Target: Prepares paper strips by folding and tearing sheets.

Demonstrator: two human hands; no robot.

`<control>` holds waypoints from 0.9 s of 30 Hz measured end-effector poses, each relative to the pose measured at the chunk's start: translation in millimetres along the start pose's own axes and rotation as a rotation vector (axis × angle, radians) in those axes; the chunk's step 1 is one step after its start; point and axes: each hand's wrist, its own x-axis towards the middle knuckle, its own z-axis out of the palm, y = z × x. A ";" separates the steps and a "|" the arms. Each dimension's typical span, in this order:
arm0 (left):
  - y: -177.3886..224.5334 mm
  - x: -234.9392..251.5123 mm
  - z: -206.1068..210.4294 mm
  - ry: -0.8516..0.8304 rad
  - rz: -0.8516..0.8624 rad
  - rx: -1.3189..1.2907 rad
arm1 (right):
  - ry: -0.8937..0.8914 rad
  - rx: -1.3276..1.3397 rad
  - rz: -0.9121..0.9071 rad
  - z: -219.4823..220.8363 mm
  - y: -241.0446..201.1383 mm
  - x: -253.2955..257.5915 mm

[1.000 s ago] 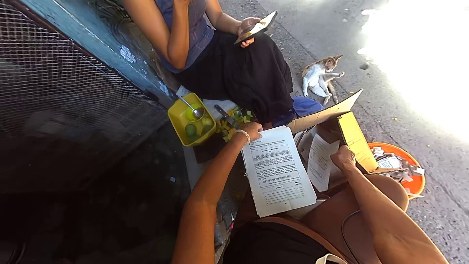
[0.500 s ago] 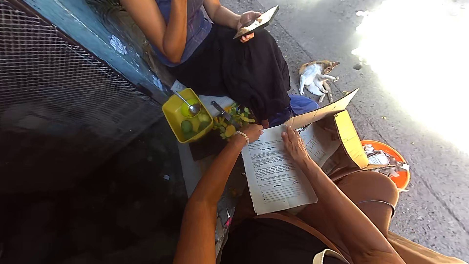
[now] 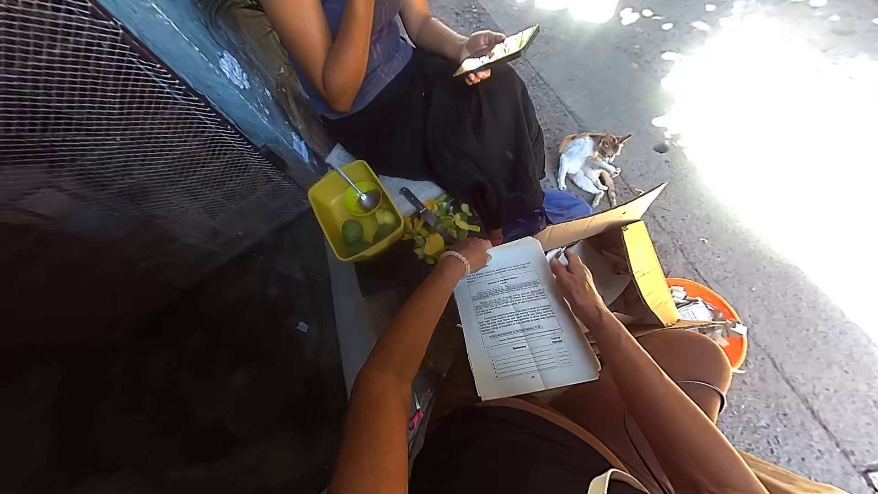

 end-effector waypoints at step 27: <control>37.8 -26.2 -24.9 0.250 0.440 0.064 | -0.282 -0.628 -0.693 -52.5 -95.4 25.2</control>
